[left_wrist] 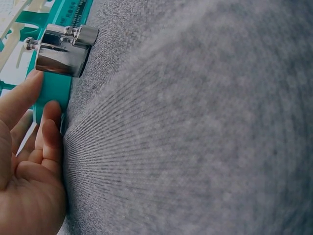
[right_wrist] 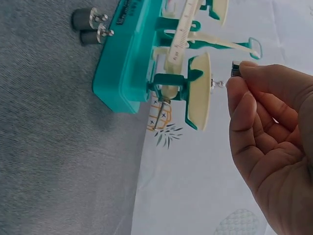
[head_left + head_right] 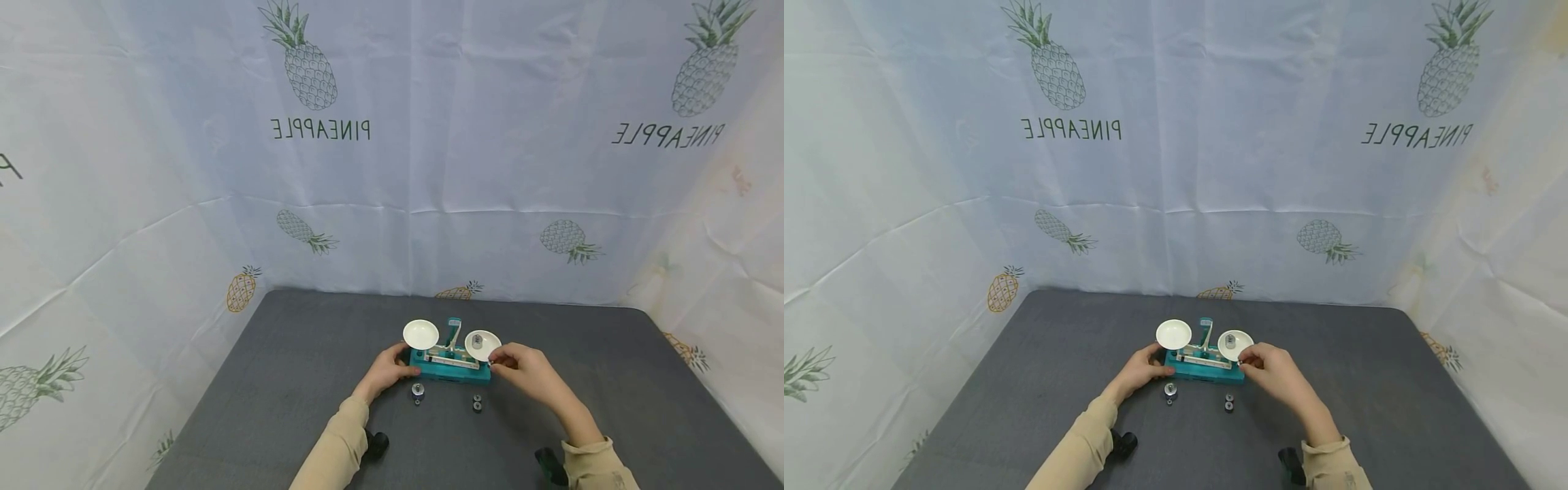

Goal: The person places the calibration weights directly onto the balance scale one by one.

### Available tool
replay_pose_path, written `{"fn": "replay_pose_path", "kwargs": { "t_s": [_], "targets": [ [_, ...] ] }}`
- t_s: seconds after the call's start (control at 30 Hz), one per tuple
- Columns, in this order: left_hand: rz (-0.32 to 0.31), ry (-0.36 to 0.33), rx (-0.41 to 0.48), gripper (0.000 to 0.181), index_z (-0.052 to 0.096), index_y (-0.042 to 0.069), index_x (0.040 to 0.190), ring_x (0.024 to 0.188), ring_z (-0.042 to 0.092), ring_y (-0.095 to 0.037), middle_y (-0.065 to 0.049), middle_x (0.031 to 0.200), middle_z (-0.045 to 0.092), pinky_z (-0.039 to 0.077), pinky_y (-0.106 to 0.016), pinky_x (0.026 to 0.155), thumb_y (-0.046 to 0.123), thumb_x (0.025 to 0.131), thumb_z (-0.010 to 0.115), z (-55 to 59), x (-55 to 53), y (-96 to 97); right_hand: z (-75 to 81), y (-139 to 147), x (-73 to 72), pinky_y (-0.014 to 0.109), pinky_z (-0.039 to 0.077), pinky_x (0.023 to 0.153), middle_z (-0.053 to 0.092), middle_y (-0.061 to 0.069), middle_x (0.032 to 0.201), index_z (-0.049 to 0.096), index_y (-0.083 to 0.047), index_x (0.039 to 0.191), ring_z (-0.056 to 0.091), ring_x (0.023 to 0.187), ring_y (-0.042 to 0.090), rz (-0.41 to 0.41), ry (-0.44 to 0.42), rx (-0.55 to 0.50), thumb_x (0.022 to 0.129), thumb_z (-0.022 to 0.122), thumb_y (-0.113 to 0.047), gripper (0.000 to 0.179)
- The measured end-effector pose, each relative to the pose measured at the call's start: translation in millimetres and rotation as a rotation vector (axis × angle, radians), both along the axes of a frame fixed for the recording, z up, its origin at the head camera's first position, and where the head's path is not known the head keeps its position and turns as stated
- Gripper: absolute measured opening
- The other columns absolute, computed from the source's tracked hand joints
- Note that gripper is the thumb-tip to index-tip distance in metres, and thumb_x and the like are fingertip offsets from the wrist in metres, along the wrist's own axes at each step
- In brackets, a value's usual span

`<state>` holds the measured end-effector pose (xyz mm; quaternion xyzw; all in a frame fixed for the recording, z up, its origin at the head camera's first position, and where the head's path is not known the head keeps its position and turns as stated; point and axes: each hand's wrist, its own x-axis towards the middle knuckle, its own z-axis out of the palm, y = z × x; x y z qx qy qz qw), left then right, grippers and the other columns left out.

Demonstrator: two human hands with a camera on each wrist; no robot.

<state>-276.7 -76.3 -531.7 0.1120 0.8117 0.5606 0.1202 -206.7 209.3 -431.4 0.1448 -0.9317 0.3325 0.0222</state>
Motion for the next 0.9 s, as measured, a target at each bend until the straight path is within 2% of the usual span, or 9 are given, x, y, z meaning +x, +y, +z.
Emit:
{"fn": "replay_pose_path", "kwargs": {
  "t_s": [0.13, 0.3, 0.4, 0.67, 0.9],
  "targets": [
    [0.007, 0.006, -0.008, 0.062, 0.048, 0.004, 0.133, 0.059, 0.049, -0.008, 0.004, 0.065, 0.054, 0.04, -0.022, 0.054, 0.017, 0.078, 0.074, 4.2, 2.7, 1.0, 1.6, 2.7, -6.2, 0.021, 0.048, 0.061, 0.064, 0.0, 0.089, 0.068, -0.012, 0.097, 0.057, 0.074, 0.005, -0.015, 0.016, 0.005, 0.086, 0.065, -0.015, 0.011],
    [0.0, 0.022, 0.011, 0.059, 0.048, -0.002, 0.131, 0.06, 0.049, -0.013, -0.004, 0.066, 0.056, 0.039, -0.024, 0.054, 0.01, 0.079, 0.072, 21.3, 13.2, 1.8, -0.5, 6.3, -15.2, 0.022, 0.048, 0.062, 0.065, 0.002, 0.09, 0.067, -0.01, 0.097, 0.059, 0.076, 0.009, -0.024, 0.021, 0.01, 0.086, 0.064, -0.014, 0.012],
    [-0.004, 0.022, 0.025, 0.059, 0.048, -0.004, 0.13, 0.06, 0.049, -0.015, -0.007, 0.067, 0.057, 0.039, -0.025, 0.053, 0.008, 0.078, 0.072, 25.8, 15.3, 1.8, -2.8, 7.1, -20.5, 0.024, 0.049, 0.063, 0.065, 0.003, 0.091, 0.067, -0.009, 0.098, 0.06, 0.079, 0.012, -0.034, 0.02, 0.024, 0.087, 0.064, -0.013, 0.012],
    [0.016, -0.005, -0.009, 0.063, 0.049, 0.004, 0.132, 0.058, 0.05, -0.009, 0.003, 0.064, 0.054, 0.04, -0.023, 0.053, 0.018, 0.076, 0.076, 1.6, 1.6, 0.8, -7.7, 4.2, -33.6, 0.027, 0.049, 0.062, 0.064, 0.005, 0.089, 0.068, -0.007, 0.097, 0.058, 0.076, 0.012, -0.043, 0.017, 0.049, 0.086, 0.063, -0.011, 0.013],
    [0.013, -0.003, -0.016, 0.065, 0.048, 0.005, 0.133, 0.059, 0.052, -0.01, 0.002, 0.065, 0.056, 0.043, -0.025, 0.055, 0.019, 0.076, 0.076, 0.1, -0.1, 1.1, -5.7, 0.3, -41.0, 0.029, 0.049, 0.061, 0.066, 0.008, 0.091, 0.068, -0.005, 0.096, 0.06, 0.076, 0.015, -0.039, -0.002, 0.067, 0.086, 0.063, -0.011, 0.013]
  ]
}}
